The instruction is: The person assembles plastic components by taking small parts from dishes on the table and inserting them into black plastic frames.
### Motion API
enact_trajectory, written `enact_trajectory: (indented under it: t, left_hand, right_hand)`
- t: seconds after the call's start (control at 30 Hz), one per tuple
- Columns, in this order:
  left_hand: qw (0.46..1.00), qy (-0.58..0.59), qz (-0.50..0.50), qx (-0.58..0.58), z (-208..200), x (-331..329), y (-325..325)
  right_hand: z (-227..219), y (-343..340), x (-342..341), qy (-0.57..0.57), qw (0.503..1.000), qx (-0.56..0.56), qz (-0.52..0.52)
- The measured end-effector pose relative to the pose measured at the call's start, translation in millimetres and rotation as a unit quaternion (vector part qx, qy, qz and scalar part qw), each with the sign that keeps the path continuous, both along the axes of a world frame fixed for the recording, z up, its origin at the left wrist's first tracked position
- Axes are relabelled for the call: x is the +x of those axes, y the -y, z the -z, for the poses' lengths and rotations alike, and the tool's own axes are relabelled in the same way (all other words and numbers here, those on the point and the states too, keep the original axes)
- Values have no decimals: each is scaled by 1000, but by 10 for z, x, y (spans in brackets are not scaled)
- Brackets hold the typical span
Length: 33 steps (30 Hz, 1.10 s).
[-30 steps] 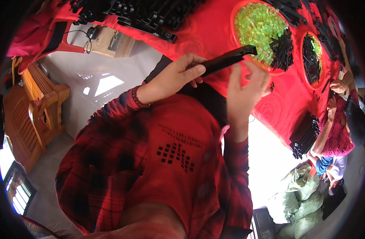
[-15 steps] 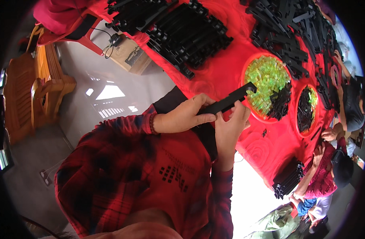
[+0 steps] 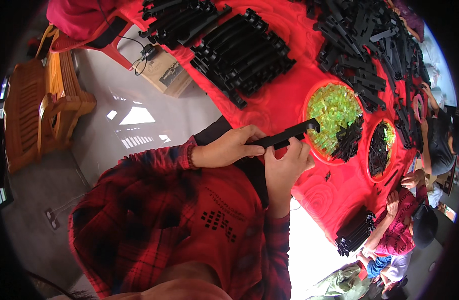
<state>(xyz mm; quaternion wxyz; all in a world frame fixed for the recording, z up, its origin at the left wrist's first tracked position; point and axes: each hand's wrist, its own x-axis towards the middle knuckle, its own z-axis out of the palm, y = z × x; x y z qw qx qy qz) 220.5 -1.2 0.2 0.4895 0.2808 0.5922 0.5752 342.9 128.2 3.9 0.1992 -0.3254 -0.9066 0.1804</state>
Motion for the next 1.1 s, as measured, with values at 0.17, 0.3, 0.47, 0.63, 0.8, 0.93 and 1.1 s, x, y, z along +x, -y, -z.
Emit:
enact_trajectory:
  t: [0.17, 0.3, 0.47, 0.63, 0.8, 0.93, 1.1]
  left_hand:
    - [1000, 18, -23, 0, 92, -83, 46]
    - [996, 49, -71, 28, 82, -215, 92]
    - [995, 23, -90, 45, 104, -584, 243]
    - [923, -322, -207, 23, -148, -860, 407]
    - [888, -372, -268, 39, -274, -939, 547]
    - [891, -367, -265, 16, -160, -926, 577]
    - [907, -337, -250, 39, -54, -830, 539]
  right_hand:
    - [-88, 16, -166, 8, 998, 47, -31]
    - [-206, 25, -396, 1, 994, 83, -71]
    - [-427, -24, -917, -28, 984, 104, -144]
    - [-553, -164, -1553, 3, 980, 117, -160]
    - [-483, -304, -2028, 73, 980, 115, -145]
    - [-392, -351, -2263, 134, 975, 114, -138]
    - [-342, -323, -2344, 150, 970, 112, -155]
